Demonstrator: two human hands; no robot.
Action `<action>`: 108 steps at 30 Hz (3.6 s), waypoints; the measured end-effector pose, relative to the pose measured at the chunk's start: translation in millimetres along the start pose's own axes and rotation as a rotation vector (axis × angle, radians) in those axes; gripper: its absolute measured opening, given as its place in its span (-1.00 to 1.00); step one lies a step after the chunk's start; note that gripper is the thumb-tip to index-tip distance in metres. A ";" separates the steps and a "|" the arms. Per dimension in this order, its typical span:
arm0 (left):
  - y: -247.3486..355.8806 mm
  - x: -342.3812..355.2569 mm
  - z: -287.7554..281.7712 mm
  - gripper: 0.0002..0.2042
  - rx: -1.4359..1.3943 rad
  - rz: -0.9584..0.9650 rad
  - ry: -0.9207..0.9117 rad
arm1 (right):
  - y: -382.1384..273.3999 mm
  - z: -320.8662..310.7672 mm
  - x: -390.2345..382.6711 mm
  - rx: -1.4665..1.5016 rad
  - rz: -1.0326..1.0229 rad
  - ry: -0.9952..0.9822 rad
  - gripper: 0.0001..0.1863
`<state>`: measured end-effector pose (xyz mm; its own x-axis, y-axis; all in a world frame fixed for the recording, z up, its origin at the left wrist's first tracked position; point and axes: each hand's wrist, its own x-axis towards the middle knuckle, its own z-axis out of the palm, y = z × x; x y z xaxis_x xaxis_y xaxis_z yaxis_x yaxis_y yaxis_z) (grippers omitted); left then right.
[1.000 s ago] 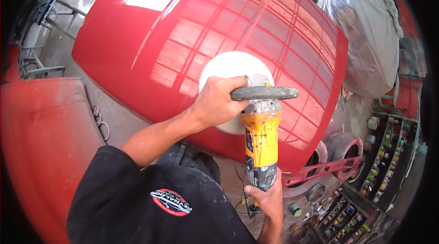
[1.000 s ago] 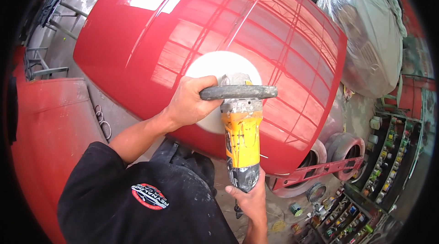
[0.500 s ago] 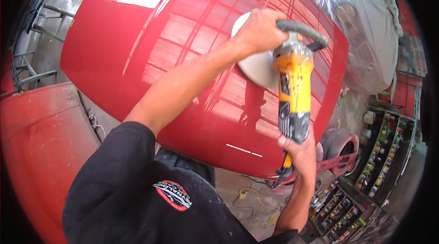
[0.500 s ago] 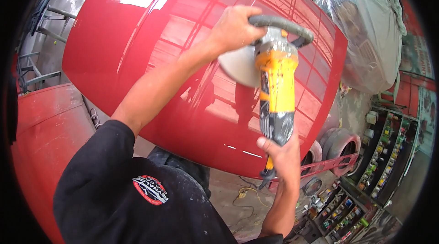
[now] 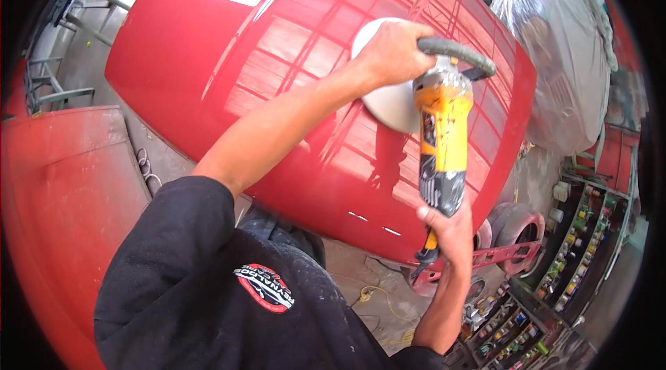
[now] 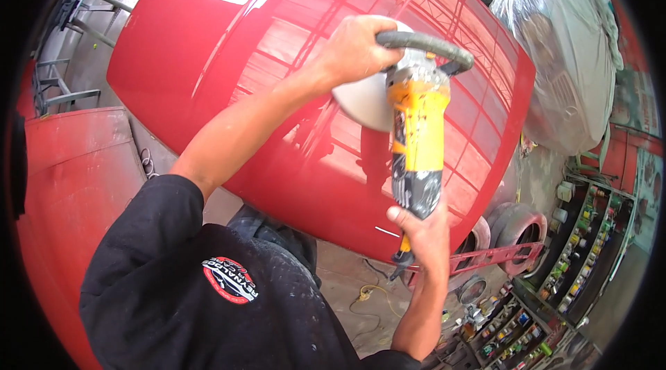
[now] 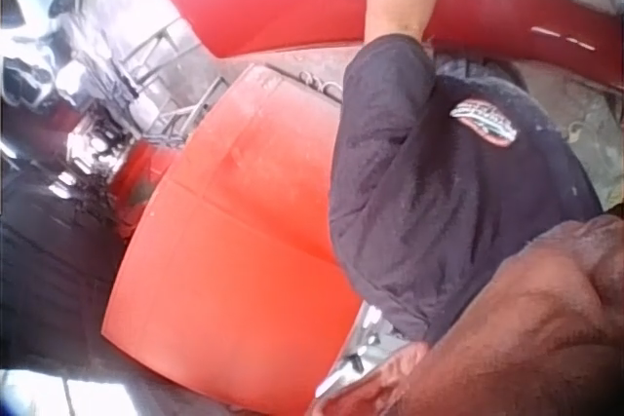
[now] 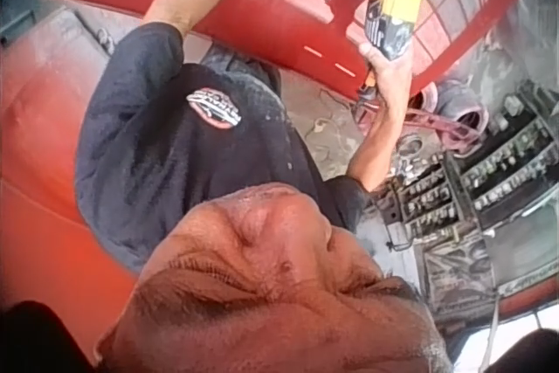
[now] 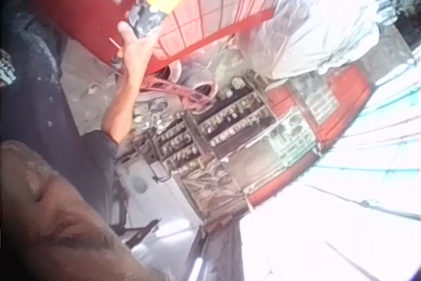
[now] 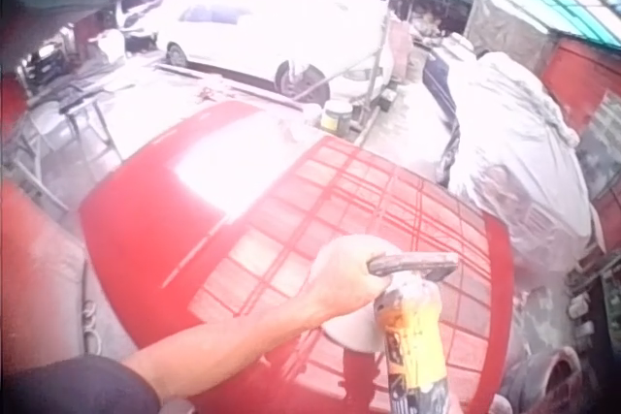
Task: Using a rotary buffer to polish a red car hood and applying wax by hand.
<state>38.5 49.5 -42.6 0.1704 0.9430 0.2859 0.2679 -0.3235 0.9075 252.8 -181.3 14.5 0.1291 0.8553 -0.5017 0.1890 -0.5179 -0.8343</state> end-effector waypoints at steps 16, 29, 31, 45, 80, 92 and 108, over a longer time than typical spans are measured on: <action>81.9 -121.8 -94.9 -0.85 0.127 -0.227 -0.067 | 21.3 35.4 -86.8 -0.005 0.014 -0.143 0.12; 111.5 -132.0 -134.5 -0.81 0.412 -0.144 -0.119 | 46.5 72.0 -84.3 -0.024 0.011 -0.288 0.15; 106.3 -131.3 -127.5 -0.81 0.411 -0.116 -0.166 | 66.6 84.3 -87.0 0.071 0.012 -0.254 0.15; 53.0 -42.7 -103.7 -0.84 0.366 0.089 -0.378 | 79.4 161.1 -48.9 0.415 0.006 -0.023 0.05; 17.4 -4.8 -107.0 -0.88 0.464 0.104 -0.302 | 68.9 176.2 3.4 0.556 -0.097 -0.054 -0.12; 48.4 -42.5 -101.8 -0.84 0.466 0.124 -0.396 | 100.6 164.5 -27.2 0.452 -0.023 -0.068 0.05; 44.5 -39.4 -81.5 -0.85 0.392 0.145 -0.382 | 100.5 151.1 -32.7 0.509 -0.001 -0.073 -0.07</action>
<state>-33.5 4.3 11.6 0.5435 0.8150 0.2011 0.5359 -0.5212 0.6642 120.4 -259.3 -87.5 0.0572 0.8637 -0.5008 -0.3108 -0.4613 -0.8311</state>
